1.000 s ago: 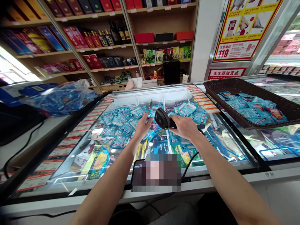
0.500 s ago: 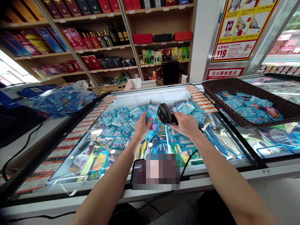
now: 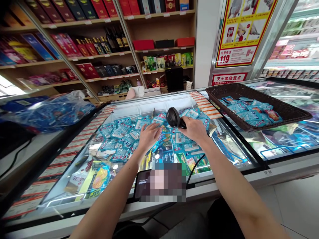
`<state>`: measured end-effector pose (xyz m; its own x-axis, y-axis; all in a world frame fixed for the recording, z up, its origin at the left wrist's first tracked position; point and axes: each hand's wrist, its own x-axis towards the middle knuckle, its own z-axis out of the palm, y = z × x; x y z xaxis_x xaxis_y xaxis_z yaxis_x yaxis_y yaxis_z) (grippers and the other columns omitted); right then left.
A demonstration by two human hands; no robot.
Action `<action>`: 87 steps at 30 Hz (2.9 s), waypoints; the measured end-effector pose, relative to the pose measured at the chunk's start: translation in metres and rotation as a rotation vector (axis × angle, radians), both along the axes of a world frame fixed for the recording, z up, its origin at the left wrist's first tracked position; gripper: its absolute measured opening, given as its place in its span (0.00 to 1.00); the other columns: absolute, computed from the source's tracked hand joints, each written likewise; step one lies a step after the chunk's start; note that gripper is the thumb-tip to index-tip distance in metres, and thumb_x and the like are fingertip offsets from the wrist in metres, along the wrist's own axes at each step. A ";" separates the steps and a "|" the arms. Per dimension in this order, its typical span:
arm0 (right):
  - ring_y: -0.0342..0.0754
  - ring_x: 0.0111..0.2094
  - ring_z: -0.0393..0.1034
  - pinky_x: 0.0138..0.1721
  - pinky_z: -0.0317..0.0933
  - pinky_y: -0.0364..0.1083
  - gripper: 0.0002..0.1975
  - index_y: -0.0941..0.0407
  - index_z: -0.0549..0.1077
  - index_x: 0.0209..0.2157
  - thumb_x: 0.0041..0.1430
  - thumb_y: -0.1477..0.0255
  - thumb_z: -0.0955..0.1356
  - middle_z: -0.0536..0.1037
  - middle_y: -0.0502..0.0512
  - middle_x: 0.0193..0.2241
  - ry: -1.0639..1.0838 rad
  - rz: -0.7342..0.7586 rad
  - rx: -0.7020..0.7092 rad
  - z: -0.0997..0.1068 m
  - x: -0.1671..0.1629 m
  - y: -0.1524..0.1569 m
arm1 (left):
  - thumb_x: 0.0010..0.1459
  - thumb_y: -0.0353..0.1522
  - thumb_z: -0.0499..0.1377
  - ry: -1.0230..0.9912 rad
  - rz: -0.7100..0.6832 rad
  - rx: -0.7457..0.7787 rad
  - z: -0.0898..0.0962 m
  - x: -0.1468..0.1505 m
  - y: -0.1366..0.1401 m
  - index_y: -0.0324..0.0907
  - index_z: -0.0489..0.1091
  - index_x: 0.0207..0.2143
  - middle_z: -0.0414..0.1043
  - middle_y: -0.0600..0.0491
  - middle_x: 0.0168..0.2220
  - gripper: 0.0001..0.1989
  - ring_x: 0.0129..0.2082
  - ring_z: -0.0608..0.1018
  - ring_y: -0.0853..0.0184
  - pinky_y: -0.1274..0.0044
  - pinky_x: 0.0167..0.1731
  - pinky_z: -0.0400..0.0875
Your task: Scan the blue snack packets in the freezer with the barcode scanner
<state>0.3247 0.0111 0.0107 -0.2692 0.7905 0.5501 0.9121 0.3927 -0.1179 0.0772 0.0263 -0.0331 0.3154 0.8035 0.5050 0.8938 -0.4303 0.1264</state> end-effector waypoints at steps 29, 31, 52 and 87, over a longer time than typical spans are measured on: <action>0.52 0.33 0.72 0.31 0.58 0.45 0.22 0.56 0.70 0.46 0.50 0.61 0.67 0.78 0.56 0.34 0.142 -0.066 0.156 -0.036 0.049 -0.020 | 0.62 0.42 0.43 0.039 -0.138 -0.098 0.008 0.011 -0.023 0.45 0.61 0.55 0.63 0.49 0.56 0.23 0.62 0.57 0.63 0.62 0.61 0.48; 0.52 0.32 0.72 0.30 0.58 0.45 0.23 0.56 0.70 0.46 0.50 0.60 0.67 0.78 0.56 0.33 0.182 -0.114 0.186 -0.038 0.051 -0.018 | 0.61 0.44 0.43 -0.002 -0.136 -0.148 0.008 0.017 -0.030 0.45 0.58 0.57 0.57 0.49 0.60 0.25 0.63 0.54 0.60 0.62 0.60 0.52; 0.53 0.31 0.71 0.31 0.58 0.46 0.22 0.59 0.71 0.41 0.50 0.57 0.65 0.77 0.60 0.30 0.515 -0.289 0.381 -0.040 0.067 -0.007 | 0.39 0.63 0.50 0.173 -0.012 -0.472 0.022 0.161 -0.063 0.59 0.45 0.61 0.34 0.52 0.67 0.47 0.61 0.28 0.36 0.38 0.49 0.37; 0.51 0.29 0.71 0.29 0.58 0.44 0.21 0.57 0.72 0.40 0.48 0.58 0.67 0.77 0.56 0.28 0.355 -0.177 0.335 -0.040 0.051 -0.012 | 0.61 0.43 0.43 0.116 -0.011 -0.272 0.026 0.046 0.002 0.50 0.58 0.56 0.53 0.53 0.63 0.23 0.65 0.48 0.64 0.62 0.62 0.37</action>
